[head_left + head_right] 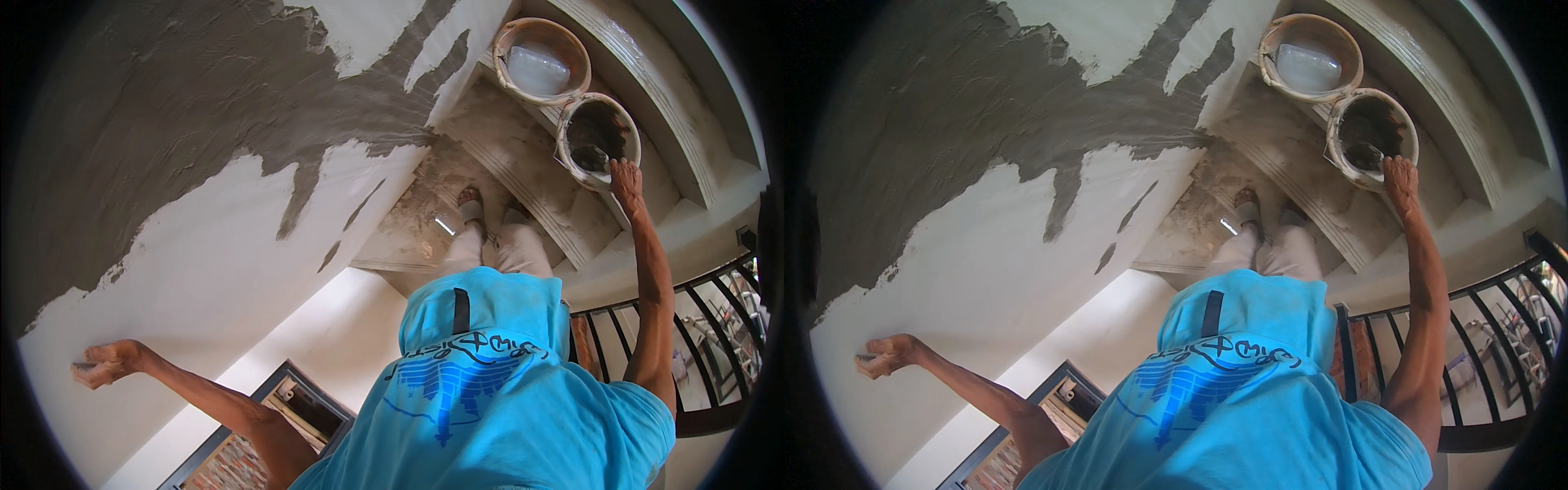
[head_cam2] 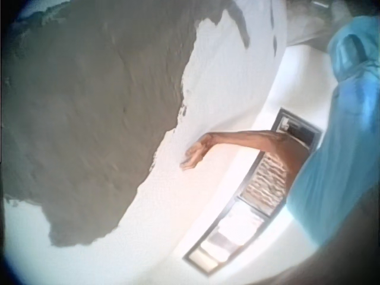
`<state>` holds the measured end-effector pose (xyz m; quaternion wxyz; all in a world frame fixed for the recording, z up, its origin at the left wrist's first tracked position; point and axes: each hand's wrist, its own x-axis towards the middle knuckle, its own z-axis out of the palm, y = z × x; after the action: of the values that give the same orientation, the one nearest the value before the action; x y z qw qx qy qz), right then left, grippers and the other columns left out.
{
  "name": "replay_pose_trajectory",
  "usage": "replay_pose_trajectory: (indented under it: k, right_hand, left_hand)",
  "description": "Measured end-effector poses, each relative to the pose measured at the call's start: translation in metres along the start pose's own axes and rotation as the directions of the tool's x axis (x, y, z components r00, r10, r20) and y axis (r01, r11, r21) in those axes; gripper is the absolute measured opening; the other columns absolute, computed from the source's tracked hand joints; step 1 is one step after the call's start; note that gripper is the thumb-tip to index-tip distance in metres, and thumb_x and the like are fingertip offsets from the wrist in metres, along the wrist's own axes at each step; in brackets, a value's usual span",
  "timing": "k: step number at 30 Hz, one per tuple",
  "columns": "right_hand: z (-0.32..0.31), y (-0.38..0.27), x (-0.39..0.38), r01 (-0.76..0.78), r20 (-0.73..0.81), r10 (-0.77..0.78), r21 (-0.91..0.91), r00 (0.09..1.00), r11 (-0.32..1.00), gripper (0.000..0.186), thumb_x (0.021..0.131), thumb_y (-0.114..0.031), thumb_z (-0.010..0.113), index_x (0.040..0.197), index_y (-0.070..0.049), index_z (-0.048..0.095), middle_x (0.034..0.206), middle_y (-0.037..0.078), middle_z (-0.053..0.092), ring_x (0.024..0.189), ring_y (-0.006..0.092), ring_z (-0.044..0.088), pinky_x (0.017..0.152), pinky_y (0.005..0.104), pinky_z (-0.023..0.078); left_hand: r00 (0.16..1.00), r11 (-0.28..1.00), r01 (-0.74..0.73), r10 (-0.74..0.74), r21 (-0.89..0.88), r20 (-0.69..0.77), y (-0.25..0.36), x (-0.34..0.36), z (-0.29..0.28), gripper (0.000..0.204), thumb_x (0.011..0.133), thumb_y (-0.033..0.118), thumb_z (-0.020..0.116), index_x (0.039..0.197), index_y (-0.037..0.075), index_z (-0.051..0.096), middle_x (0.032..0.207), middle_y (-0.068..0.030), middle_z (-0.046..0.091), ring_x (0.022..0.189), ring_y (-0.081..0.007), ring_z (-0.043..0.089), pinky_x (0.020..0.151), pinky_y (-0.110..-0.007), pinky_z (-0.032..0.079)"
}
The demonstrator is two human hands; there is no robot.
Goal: The person applies wet cement plaster to a white wall using a trowel. They repeatedly scoop plaster from a bucket and spread it onto the wall surface, smoothing the material to cover the existing paint.
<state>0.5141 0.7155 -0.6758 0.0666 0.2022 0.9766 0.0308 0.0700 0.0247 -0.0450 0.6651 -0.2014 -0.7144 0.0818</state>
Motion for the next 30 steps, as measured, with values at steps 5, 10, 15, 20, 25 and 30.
replay_pose_trajectory:
  k: [5,10,15,20,25,30]
  right_hand:
    - [0.014,0.005,-0.009,0.05,-0.057,-0.047,0.054,0.997,0.997,0.006,0.088,-0.009,0.061,0.092,-0.005,0.063,0.082,0.014,0.061,0.078,0.0335,0.064,0.067,0.0461,0.051]
    - [0.007,0.001,-0.013,0.075,-0.13,-0.07,0.03,0.989,0.997,0.003,0.088,-0.008,0.062,0.089,-0.005,0.063,0.082,0.014,0.062,0.08,0.0329,0.066,0.068,0.0465,0.052]
    - [0.008,-0.001,-0.012,0.062,-0.104,-0.061,0.01,0.993,0.998,0.009,0.087,-0.007,0.063,0.095,-0.005,0.064,0.083,0.014,0.062,0.079,0.0329,0.066,0.069,0.046,0.053]
    - [0.018,0.0,-0.013,0.057,-0.075,-0.056,0.015,0.996,0.998,0.016,0.087,-0.006,0.062,0.103,-0.005,0.065,0.085,0.015,0.062,0.081,0.0329,0.066,0.069,0.0462,0.052]
    - [0.016,-0.005,-0.021,0.061,-0.115,-0.058,0.02,0.992,0.998,0.015,0.09,-0.007,0.06,0.104,-0.004,0.063,0.086,0.015,0.063,0.083,0.0328,0.066,0.069,0.0472,0.052]
    - [0.009,-0.006,-0.018,0.025,-0.009,-0.024,0.048,1.0,0.999,0.012,0.095,-0.01,0.057,0.103,-0.003,0.063,0.087,0.016,0.064,0.08,0.0343,0.066,0.067,0.0477,0.052]
  left_hand:
    - [0.983,0.996,-0.039,0.052,-0.077,0.174,0.084,-0.08,-0.053,0.049,0.103,0.024,0.058,0.139,-0.007,0.047,0.139,-0.0272,0.051,0.136,-0.0449,0.045,0.114,-0.053,0.037]
    - [0.477,0.821,-0.074,0.528,-0.566,0.703,0.234,-0.202,-0.078,0.063,0.089,0.012,0.071,0.148,0.003,0.05,0.158,-0.0268,0.037,0.151,-0.0472,0.026,0.122,-0.062,0.02]
    - [0.227,0.713,-0.272,0.7,-0.646,0.677,0.292,-0.242,-0.035,0.075,0.089,0.017,0.071,0.156,0.005,0.04,0.167,-0.0212,0.024,0.156,-0.0395,0.019,0.126,-0.056,0.014]
    - [0.191,0.657,-0.422,0.738,-0.625,0.647,0.313,-0.251,0.001,0.069,0.091,0.01,0.062,0.156,0.002,0.039,0.168,-0.0211,0.024,0.157,-0.035,0.018,0.127,-0.053,0.013]
    - [0.155,0.626,-0.455,0.756,-0.633,0.636,0.321,-0.255,0.014,0.068,0.09,0.004,0.058,0.155,0.0,0.038,0.167,-0.0217,0.025,0.158,-0.0353,0.017,0.127,-0.053,0.013]
    - [0.078,0.622,-0.222,0.779,-0.751,0.622,0.316,-0.268,0.006,0.071,0.086,0.003,0.059,0.154,-0.002,0.04,0.167,-0.0242,0.023,0.157,-0.038,0.016,0.128,-0.054,0.011]
